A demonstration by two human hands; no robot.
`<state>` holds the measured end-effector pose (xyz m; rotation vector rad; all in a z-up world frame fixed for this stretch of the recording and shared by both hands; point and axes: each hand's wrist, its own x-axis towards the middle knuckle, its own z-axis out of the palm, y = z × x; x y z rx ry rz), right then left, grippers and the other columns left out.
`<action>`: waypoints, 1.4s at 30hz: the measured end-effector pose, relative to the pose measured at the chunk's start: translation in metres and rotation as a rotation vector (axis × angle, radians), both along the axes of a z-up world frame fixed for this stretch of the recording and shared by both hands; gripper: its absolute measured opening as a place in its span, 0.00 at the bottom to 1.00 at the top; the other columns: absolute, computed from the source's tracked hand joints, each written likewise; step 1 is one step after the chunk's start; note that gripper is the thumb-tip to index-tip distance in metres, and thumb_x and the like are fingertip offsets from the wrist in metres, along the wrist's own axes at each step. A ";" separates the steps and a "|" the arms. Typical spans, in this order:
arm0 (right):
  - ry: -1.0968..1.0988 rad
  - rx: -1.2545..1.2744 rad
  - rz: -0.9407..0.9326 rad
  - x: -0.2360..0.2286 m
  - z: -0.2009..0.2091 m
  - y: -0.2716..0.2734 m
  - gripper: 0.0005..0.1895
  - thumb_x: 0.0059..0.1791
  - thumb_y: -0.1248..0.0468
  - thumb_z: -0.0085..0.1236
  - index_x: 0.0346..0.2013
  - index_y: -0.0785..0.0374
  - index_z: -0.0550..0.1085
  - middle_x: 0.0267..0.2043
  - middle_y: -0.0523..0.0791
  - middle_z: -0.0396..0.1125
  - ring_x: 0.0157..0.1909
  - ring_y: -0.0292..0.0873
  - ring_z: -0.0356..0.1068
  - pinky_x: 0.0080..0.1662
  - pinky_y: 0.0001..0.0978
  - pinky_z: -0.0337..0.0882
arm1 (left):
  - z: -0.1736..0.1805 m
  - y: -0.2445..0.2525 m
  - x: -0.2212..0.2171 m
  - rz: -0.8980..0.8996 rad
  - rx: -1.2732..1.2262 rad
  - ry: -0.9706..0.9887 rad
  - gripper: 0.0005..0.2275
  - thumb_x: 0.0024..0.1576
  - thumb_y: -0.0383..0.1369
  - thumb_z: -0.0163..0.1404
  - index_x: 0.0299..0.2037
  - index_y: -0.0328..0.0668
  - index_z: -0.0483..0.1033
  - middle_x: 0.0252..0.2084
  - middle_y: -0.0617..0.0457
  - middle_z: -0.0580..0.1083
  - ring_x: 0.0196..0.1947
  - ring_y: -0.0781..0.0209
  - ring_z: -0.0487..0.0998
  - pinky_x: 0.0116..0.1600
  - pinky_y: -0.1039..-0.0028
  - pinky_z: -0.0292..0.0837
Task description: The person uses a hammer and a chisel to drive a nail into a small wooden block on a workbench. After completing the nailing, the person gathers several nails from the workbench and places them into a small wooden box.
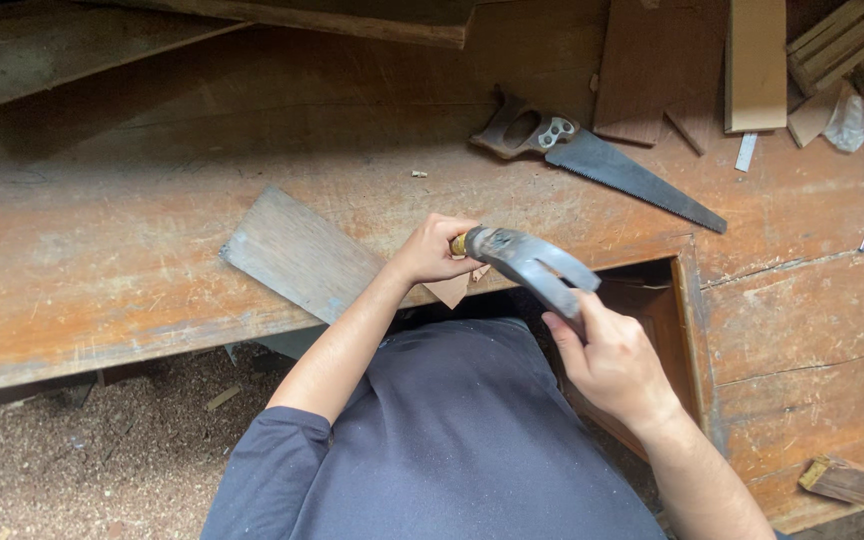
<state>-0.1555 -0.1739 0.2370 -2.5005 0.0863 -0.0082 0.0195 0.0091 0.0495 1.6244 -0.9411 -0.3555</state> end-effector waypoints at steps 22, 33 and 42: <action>-0.229 1.124 -0.320 -0.036 0.002 -0.012 0.15 0.45 0.63 0.66 0.44 0.63 0.74 0.37 0.47 0.73 0.34 0.43 0.72 0.36 0.32 0.70 | -0.013 -0.011 0.004 0.039 0.036 0.029 0.12 0.53 0.38 0.65 0.31 0.40 0.77 0.26 0.52 0.76 0.26 0.60 0.79 0.33 0.71 0.73; 0.217 0.478 -0.332 0.003 -0.051 -0.045 0.11 0.56 0.63 0.54 0.44 0.71 0.75 0.22 0.54 0.70 0.22 0.51 0.69 0.29 0.35 0.69 | -0.003 -0.013 0.000 0.027 0.047 0.081 0.11 0.51 0.35 0.65 0.34 0.38 0.79 0.28 0.49 0.77 0.28 0.61 0.79 0.35 0.71 0.73; 0.397 0.211 -0.136 0.013 -0.192 -0.057 0.21 0.56 0.50 0.54 0.44 0.67 0.79 0.28 0.46 0.71 0.31 0.37 0.70 0.36 0.35 0.71 | -0.010 -0.004 -0.006 0.088 -0.057 0.287 0.07 0.54 0.30 0.62 0.33 0.39 0.76 0.27 0.56 0.75 0.29 0.69 0.76 0.37 0.76 0.71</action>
